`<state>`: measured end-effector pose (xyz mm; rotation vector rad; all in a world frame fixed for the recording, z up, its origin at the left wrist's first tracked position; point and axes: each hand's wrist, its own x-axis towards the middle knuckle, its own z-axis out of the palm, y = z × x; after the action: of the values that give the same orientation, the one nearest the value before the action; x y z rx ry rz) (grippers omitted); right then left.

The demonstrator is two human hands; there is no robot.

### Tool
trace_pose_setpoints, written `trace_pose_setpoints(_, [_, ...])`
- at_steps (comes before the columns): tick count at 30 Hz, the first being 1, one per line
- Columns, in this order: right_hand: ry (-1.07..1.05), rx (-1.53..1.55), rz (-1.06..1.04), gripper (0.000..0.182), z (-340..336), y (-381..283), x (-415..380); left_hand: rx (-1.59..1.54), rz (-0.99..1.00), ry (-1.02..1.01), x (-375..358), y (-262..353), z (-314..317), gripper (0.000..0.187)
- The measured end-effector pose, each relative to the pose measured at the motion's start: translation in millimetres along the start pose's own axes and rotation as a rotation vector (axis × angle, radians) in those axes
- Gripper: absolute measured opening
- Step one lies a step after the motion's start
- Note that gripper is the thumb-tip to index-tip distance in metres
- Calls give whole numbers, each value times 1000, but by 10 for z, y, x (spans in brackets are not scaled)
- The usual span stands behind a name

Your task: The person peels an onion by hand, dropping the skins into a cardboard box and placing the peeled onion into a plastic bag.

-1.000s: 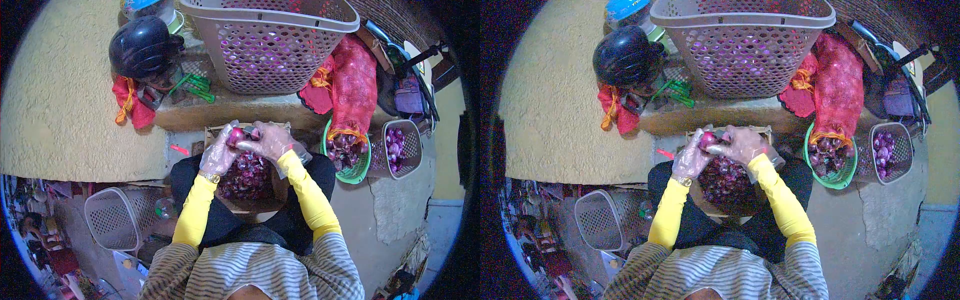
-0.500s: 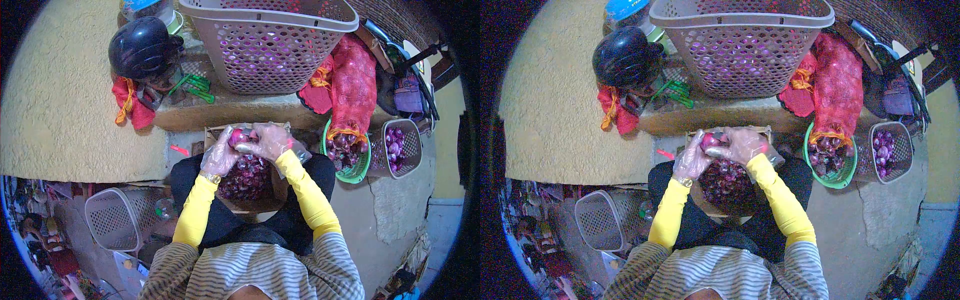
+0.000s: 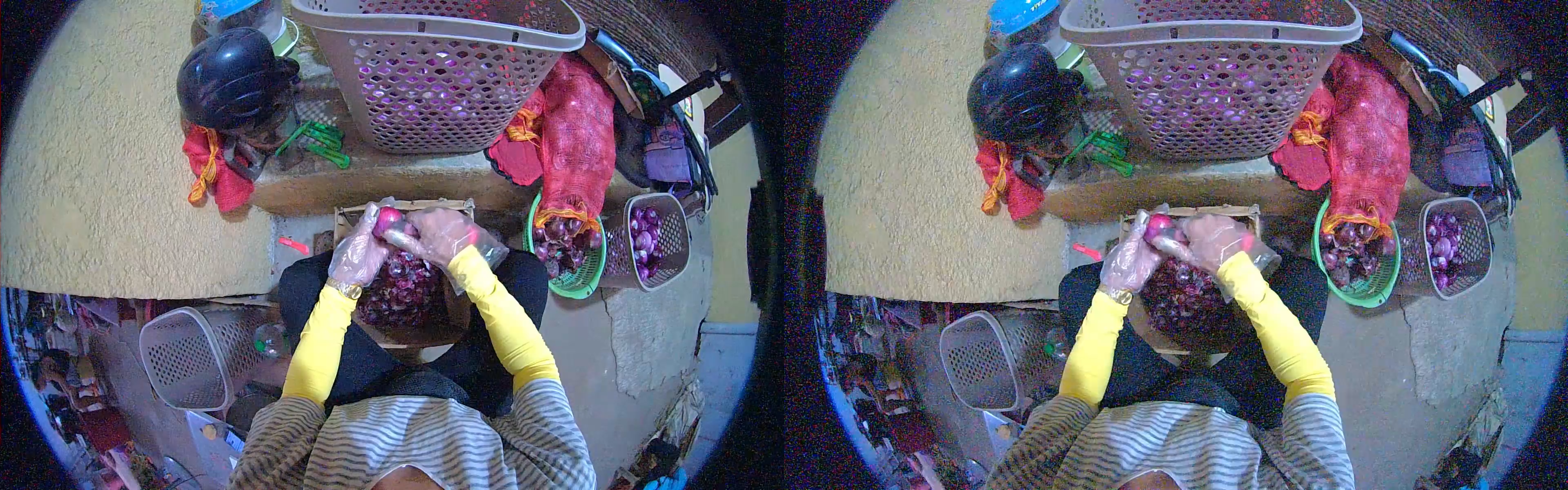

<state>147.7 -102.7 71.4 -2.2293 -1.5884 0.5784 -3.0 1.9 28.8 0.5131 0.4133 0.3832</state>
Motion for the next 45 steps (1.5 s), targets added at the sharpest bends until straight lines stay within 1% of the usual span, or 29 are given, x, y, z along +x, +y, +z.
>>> trace_pose_setpoints(1, [-45,-54,-17,74,-14,-4,4,0,0,0,13,-5,-25,53])
trace_pose_setpoints(2, [-45,-54,-17,74,-15,4,6,17,18,24,25,-10,-50,53])
trace_pose_setpoints(4, [20,-25,-45,66,-11,35,5,33,35,48,32,-11,-59,53])
trace_pose_setpoints(5, [20,-25,-45,66,-7,55,9,51,36,51,33,-14,-64,52])
trace_pose_setpoints(7, [207,29,-38,68,-16,75,13,68,35,52,21,-7,-25,51])
trace_pose_setpoints(8, [207,28,-37,68,-19,74,7,66,17,39,6,-10,-4,50])
trace_pose_setpoints(10, [194,15,39,71,-56,30,-11,64,-1,26,-3,-18,14,49])
trace_pose_setpoints(14, [203,7,8,71,2,66,2,70,-9,20,16,-47,-35,49])
trace_pose_setpoints(17, [185,23,1,72,-1,58,5,61,-15,34,29,-57,-79,50])
trace_pose_setpoints(19, [89,46,44,78,-59,22,-6,37,-25,34,29,-61,-77,50])
trace_pose_setpoints(23, [111,11,9,76,-20,24,0,65,-1,45,7,-52,-45,49])
trace_pose_setpoints(25, [22,-2,6,74,-9,19,3,60,-4,34,-3,-51,-17,48])
trace_pose_setpoints(29, [3,-46,-6,72,-1,1,-7,10,0,50,48,-69,-80,47])
trace_pose_setpoints(31, [-31,-132,-46,71,-34,-22,-27,-8,-2,65,76,-69,-123,48])
trace_pose_setpoints(32, [-31,-132,-46,71,-28,-15,-24,-1,15,88,87,-68,-145,49])
trace_pose_setpoints(33, [-56,-127,-90,70,-17,2,-18,5,33,111,95,-64,-163,49])
trace_pose_setpoints(37, [-146,-106,-188,69,-6,51,-11,94,12,125,97,-24,-285,50])
trace_pose_setpoints(39, [-119,-86,-157,69,63,76,-7,90,90,202,119,-41,-312,48])
trace_pose_setpoints(40, [-92,-64,-126,69,103,90,-2,90,90,203,127,-42,-313,48])
trace_pose_setpoints(41, [-92,-64,-127,69,134,111,5,24,107,174,141,-46,-313,48])
trace_pose_setpoints(42, [-96,-59,-118,69,142,114,7,-41,123,145,137,-31,-268,48])
trace_pose_setpoints(44, [-102,-53,-107,70,142,132,4,-26,120,165,94,-6,-182,48])
trace_pose_setpoints(45, [-169,-72,-112,71,86,111,-2,-10,118,186,75,9,-143,49])
